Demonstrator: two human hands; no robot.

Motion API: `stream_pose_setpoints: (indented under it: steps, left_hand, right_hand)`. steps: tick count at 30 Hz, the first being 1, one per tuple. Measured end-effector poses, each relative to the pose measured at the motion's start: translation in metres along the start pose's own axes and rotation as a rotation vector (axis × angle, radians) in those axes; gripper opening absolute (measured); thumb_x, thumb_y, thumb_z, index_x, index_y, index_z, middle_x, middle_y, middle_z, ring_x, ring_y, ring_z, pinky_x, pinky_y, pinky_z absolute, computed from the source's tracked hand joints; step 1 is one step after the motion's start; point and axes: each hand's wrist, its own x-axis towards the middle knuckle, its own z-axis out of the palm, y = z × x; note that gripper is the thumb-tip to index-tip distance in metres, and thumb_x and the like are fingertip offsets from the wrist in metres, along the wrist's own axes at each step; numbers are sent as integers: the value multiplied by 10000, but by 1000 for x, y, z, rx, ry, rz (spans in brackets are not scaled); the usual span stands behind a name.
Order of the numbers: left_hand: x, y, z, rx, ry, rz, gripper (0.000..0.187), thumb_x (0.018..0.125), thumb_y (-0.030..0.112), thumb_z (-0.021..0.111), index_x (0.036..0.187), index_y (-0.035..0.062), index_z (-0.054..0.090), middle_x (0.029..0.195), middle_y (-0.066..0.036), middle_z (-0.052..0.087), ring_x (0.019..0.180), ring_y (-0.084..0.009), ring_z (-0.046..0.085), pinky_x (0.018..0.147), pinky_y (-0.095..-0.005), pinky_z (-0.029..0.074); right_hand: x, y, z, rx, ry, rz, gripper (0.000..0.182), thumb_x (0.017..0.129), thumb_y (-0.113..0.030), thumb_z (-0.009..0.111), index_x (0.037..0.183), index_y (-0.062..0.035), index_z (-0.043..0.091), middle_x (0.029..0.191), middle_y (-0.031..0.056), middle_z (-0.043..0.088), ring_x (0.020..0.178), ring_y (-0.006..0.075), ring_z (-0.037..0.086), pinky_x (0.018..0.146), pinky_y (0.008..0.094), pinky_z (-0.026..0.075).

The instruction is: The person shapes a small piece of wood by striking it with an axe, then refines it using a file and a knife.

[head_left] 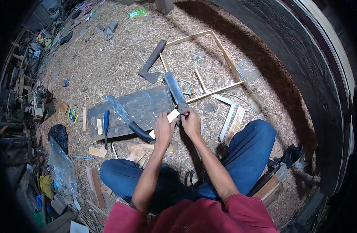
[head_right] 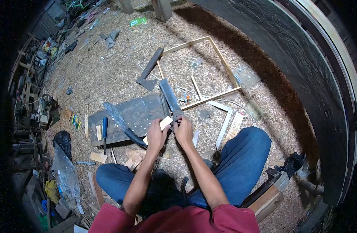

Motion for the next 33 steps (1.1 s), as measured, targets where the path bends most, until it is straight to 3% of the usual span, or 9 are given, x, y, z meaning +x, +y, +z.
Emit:
stream_pose_setpoints:
  steps: [3,7,9,14,19,21,22,25,33]
  left_hand:
    - [0,-1,2,15,-14,20,422,856,247,709,1189,43,550,1035,-206,578,954,-425,586,801,-498,462]
    - [-3,-1,1,61,-47,12,432,838,224,722,1195,52,550,1069,-191,561,964,-414,573,808,-496,453]
    - [-4,2,0,162,-20,29,424,835,221,722,1192,55,564,1093,-174,557,988,-385,557,845,-479,439]
    - [-7,5,-7,160,-9,38,387,839,226,716,1175,70,604,1090,-156,566,1002,-351,544,881,-461,421]
    - [0,-2,-8,127,18,3,335,846,217,705,1152,95,643,1070,-143,581,1005,-348,544,883,-454,420]
    - [7,-7,-13,105,62,35,360,838,239,719,1170,118,649,1093,-128,588,1025,-330,545,902,-448,420]
    - [11,-9,-16,82,53,20,369,839,243,716,1183,126,651,1102,-124,590,1032,-331,547,913,-443,422]
    - [30,-16,-18,36,117,25,372,836,244,720,1184,131,654,1106,-126,590,1039,-332,549,913,-441,428]
    - [92,-45,-11,62,193,121,360,813,218,745,1147,106,673,1072,-135,594,1049,-342,536,916,-436,425]
  right_hand:
    - [-2,9,2,-52,0,-66,257,767,-46,723,998,35,646,929,221,674,878,397,651,817,464,505]
    - [-8,20,10,-78,-90,9,269,747,-41,742,992,20,647,943,224,674,953,396,633,853,467,496]
    - [-13,24,16,-262,-118,-17,389,703,-82,791,1049,10,639,997,206,676,967,363,643,869,444,507]
    - [-16,39,31,-492,-191,-71,478,665,-118,821,1086,-3,626,1054,199,669,1041,356,601,914,431,475]
    - [-21,4,10,-549,-208,-65,494,652,-205,820,1052,8,621,1063,220,658,1073,349,578,925,413,452]
    - [-19,-10,6,-487,-77,-75,379,731,-204,727,1007,25,604,1014,243,646,1022,397,573,917,454,443]
    - [-12,-8,5,-309,-100,26,348,758,-188,699,994,46,598,950,270,654,931,439,607,853,490,472]
    - [-3,-18,-6,-19,-41,88,348,783,-174,671,1030,54,580,888,283,656,861,460,632,783,519,488]
    - [6,-54,-1,227,-34,-39,244,843,-176,651,986,10,584,828,248,655,809,435,655,715,472,494]
